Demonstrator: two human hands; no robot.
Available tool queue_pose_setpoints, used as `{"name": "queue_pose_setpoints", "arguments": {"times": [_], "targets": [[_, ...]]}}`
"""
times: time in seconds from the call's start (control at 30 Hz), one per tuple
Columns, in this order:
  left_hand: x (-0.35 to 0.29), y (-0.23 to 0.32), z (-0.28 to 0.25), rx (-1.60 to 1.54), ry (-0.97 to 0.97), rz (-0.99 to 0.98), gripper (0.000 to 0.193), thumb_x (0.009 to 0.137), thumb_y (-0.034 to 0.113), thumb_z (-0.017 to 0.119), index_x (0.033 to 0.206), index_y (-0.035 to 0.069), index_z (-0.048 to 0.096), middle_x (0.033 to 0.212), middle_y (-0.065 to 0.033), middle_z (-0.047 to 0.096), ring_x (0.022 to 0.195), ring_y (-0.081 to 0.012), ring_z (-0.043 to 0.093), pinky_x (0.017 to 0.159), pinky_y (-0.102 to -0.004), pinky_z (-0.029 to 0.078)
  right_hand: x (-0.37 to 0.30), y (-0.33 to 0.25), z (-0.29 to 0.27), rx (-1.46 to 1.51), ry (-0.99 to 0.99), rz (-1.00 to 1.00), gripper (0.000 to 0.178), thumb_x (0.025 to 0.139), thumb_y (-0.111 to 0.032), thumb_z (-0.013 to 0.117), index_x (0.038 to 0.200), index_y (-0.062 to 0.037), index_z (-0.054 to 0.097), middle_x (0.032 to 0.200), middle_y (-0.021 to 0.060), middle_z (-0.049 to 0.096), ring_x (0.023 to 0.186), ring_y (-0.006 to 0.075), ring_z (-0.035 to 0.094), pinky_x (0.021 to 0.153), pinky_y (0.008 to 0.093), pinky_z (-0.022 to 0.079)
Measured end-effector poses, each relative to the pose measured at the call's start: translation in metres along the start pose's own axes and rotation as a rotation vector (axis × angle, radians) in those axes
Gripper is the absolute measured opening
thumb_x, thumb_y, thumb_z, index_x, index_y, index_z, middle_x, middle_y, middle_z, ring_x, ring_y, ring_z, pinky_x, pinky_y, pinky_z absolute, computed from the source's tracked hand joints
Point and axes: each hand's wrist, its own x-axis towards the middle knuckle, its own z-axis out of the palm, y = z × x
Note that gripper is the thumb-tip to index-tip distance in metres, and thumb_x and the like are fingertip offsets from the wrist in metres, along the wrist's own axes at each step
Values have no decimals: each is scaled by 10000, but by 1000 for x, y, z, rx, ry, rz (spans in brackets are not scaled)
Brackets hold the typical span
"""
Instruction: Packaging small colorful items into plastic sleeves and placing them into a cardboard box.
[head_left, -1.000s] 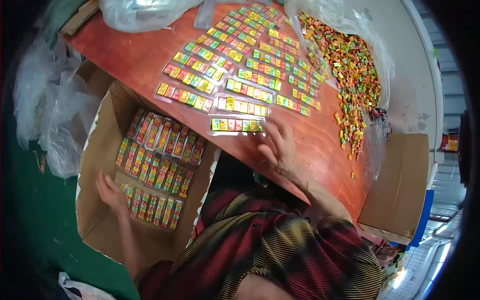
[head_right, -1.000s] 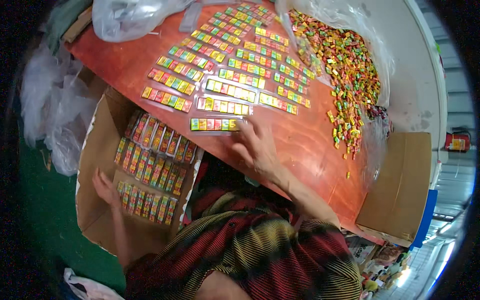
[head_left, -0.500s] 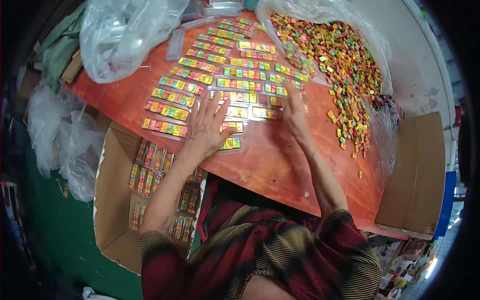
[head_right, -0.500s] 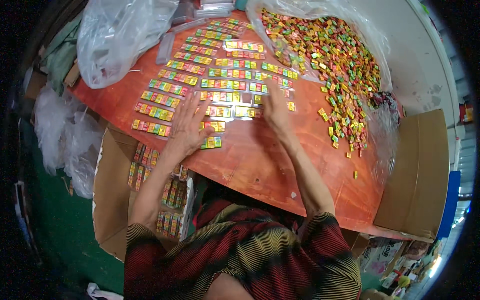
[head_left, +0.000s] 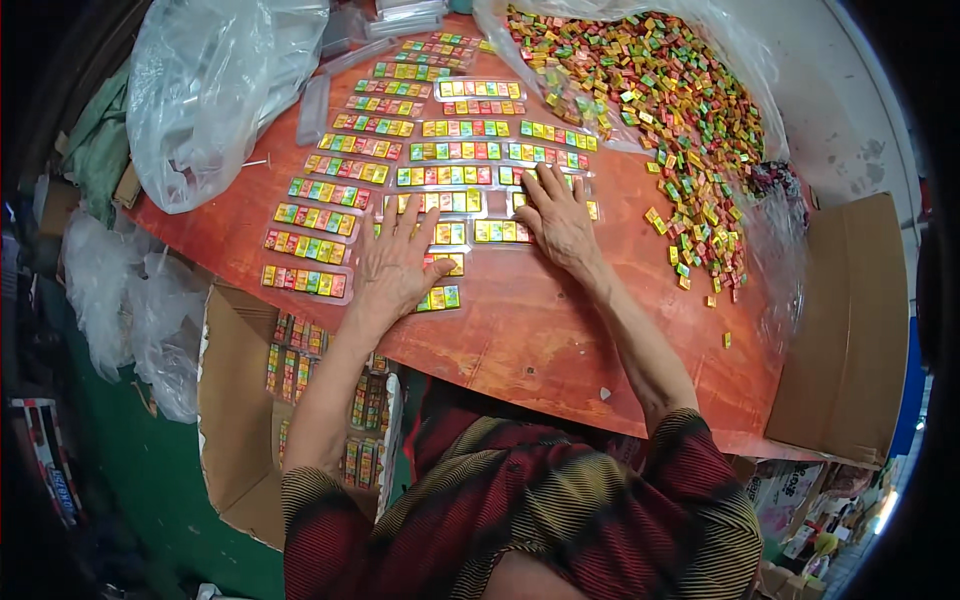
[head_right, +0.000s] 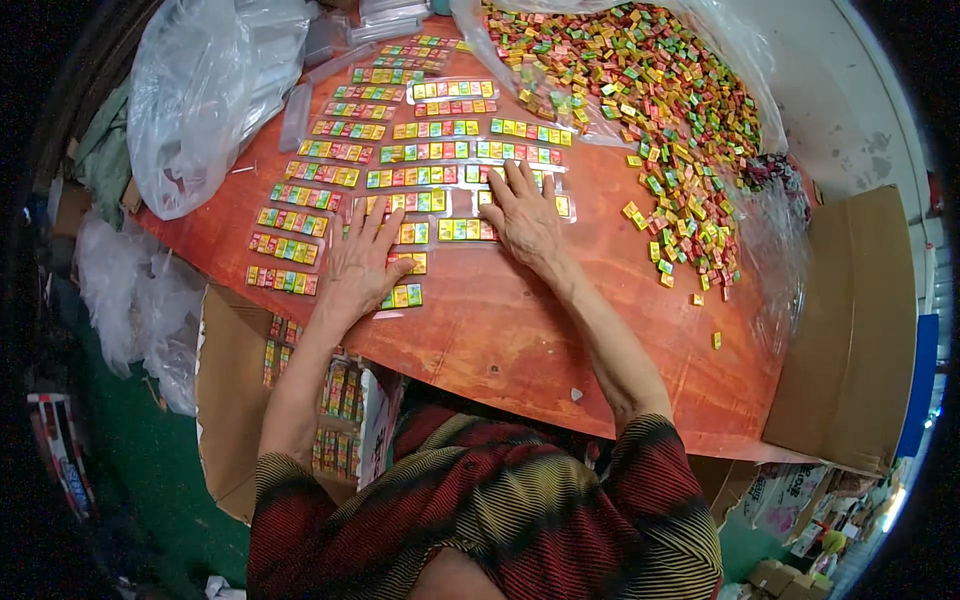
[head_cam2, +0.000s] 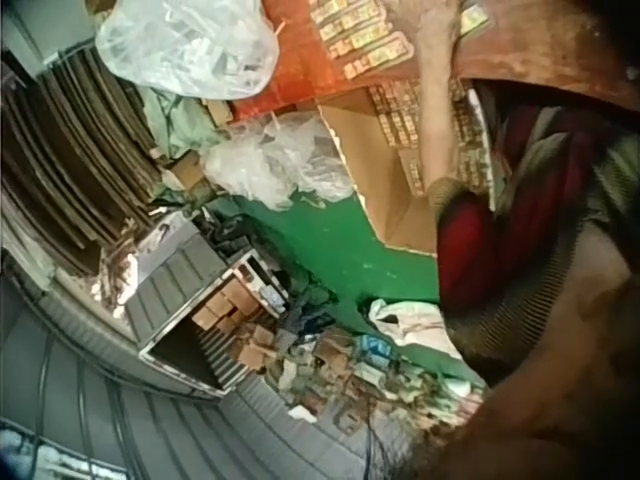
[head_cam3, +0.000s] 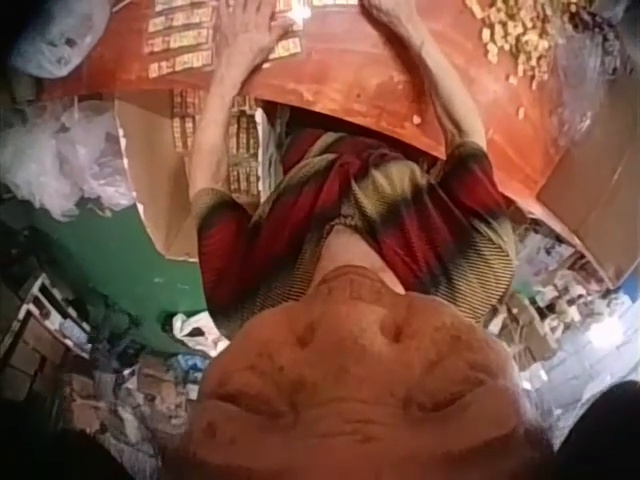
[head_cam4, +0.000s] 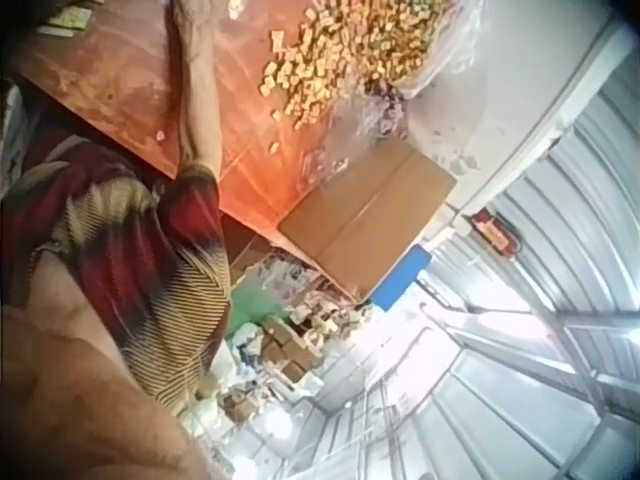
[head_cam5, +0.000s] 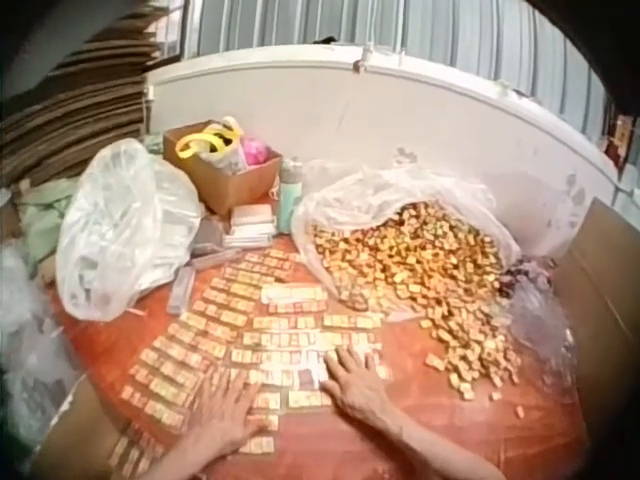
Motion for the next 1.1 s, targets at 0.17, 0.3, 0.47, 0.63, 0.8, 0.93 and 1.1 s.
{"name": "queue_pose_setpoints", "arguments": {"times": [0.17, 0.3, 0.47, 0.63, 0.8, 0.93, 1.1], "targets": [[1, 1, 2, 28, 12, -19, 629, 788, 496, 457, 1258, 88, 368, 1313, -151, 315, 1216, -352, 263, 993, -526, 146, 1, 0, 2, -25, 2, -9, 498, 822, -342, 473, 1231, -69, 393, 1293, 167, 338, 1221, 335, 273, 999, 491, 167], [1, 3, 1, 32, -24, -47, 633, 791, 500, 446, 1273, 102, 349, 1335, -147, 282, 1232, -354, 236, 989, -539, 152, 1, 2, 1, -10, 8, -10, 493, 822, -331, 474, 1238, -79, 391, 1296, 162, 341, 1224, 332, 272, 999, 490, 169], [-3, 17, 5, -1, -31, -80, 662, 787, 547, 412, 1273, 102, 353, 1327, -159, 293, 1235, -352, 230, 968, -557, 180, -5, 6, -5, -10, -9, -20, 482, 822, -318, 474, 1235, -81, 397, 1303, 140, 338, 1227, 308, 275, 995, 485, 180], [-12, 41, 8, -14, -50, -113, 700, 781, 574, 389, 1286, 92, 338, 1341, -166, 266, 1233, -363, 221, 955, -574, 183, -26, 14, -15, -20, -25, 3, 477, 814, -306, 482, 1227, -79, 408, 1302, 133, 338, 1222, 286, 283, 988, 481, 192], [-10, 72, 7, -44, -103, -82, 697, 775, 532, 449, 1290, 78, 328, 1355, -171, 236, 1241, -376, 198, 959, -575, 180, -58, 34, -27, -51, -17, 53, 461, 807, -289, 499, 1211, -79, 425, 1300, 127, 341, 1217, 285, 289, 987, 478, 191], [-12, 94, 8, -81, -132, -100, 704, 765, 512, 479, 1293, 75, 322, 1368, -166, 206, 1244, -377, 188, 965, -576, 173, -73, 38, -41, -130, -39, 117, 426, 805, -285, 509, 1189, -109, 456, 1248, 126, 390, 1163, 282, 346, 953, 457, 240], [-10, 108, 14, -93, -134, -61, 711, 765, 531, 459, 1293, 74, 324, 1373, -160, 196, 1246, -374, 180, 964, -572, 174, -70, 25, -47, -52, 131, 45, 359, 765, -212, 572, 1109, -119, 528, 1129, 107, 486, 1051, 277, 439, 895, 409, 309]]}}
